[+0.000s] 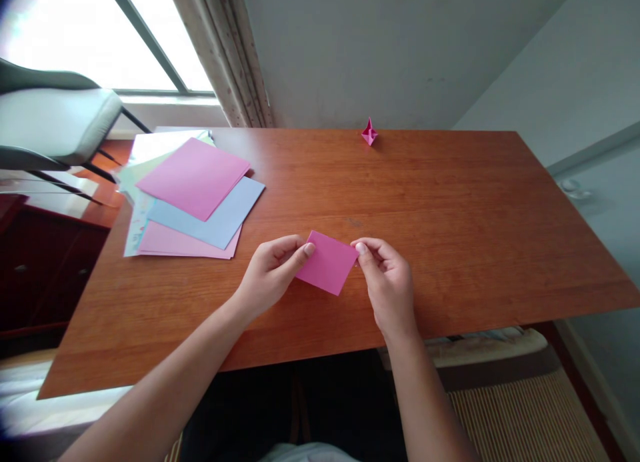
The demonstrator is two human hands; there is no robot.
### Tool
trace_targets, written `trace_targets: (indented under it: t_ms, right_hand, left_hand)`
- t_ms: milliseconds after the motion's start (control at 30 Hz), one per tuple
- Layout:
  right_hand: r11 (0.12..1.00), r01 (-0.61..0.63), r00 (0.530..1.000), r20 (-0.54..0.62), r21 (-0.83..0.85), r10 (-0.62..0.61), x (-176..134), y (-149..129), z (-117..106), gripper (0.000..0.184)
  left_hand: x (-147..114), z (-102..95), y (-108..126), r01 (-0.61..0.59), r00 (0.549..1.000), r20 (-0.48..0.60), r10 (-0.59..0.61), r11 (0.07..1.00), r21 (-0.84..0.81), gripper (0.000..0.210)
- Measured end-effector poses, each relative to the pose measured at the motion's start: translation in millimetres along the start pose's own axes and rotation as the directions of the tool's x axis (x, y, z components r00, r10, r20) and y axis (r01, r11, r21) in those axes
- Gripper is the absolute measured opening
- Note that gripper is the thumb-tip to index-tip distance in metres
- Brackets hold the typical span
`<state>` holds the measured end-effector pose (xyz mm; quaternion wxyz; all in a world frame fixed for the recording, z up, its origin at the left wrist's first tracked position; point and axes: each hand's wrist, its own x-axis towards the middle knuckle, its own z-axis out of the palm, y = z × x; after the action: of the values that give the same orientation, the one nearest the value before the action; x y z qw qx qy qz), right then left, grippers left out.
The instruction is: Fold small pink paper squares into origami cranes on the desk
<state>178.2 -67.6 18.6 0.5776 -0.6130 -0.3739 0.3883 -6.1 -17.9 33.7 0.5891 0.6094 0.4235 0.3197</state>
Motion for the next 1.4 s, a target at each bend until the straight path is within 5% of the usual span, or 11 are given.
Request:
trace_targets:
  t_ms: [267, 567, 767, 933, 1100, 1267, 1400]
  right_hand:
    - [0.996, 0.048, 0.999, -0.008, -0.074, -0.049, 1.1, 2.9, -2.6, 0.019]
    - [0.972, -0.175, 0.973, 0.177, 0.158, 0.146, -3.2, -1.2, -2.6, 0.026]
    - [0.969, -0.175, 0.966, 0.222, 0.176, 0.135, -6.2, -0.2, -0.9, 0.021]
    - [0.997, -0.002, 1.000, 0.031, 0.080, 0.000, -3.1, -1.5, -7.0, 0.022]
    - [0.940, 0.234, 0.955, -0.121, -0.250, -0.270, -0.5, -15.7, -17.2, 0.016]
    - [0.729, 0.380, 0.899, 0.040, -0.570, -0.437, -5.8, -36.9, -16.8, 0.012]
    - [0.613, 0.501, 0.844, 0.187, -0.612, -0.503, -9.9, -44.2, -7.3, 0.006]
  left_hand:
    - [-0.3, 0.2, 0.6, -0.016, 1.000, 0.013, 0.016, 1.000, -0.006, 0.040]
    - [-0.5, 0.6, 0.7, -0.015, 1.000, 0.009, 0.016, 0.999, -0.029, 0.041]
    - [-1.0, 1.0, -0.8, -0.035, 0.999, 0.003, 0.036, 0.999, -0.039, 0.039]
    - [-0.2, 2.0, -4.2, -0.086, 0.989, -0.114, 0.093, 0.994, 0.067, 0.024]
    - [0.2, 2.2, -4.4, -0.087, 0.985, -0.140, 0.101, 0.991, 0.102, 0.021]
    - [-1.8, 2.6, -0.3, -0.106, 0.992, -0.066, 0.104, 0.994, -0.022, 0.027]
    - [-4.5, 4.0, 2.9, -0.105, 0.991, 0.068, 0.116, 0.984, -0.145, 0.040]
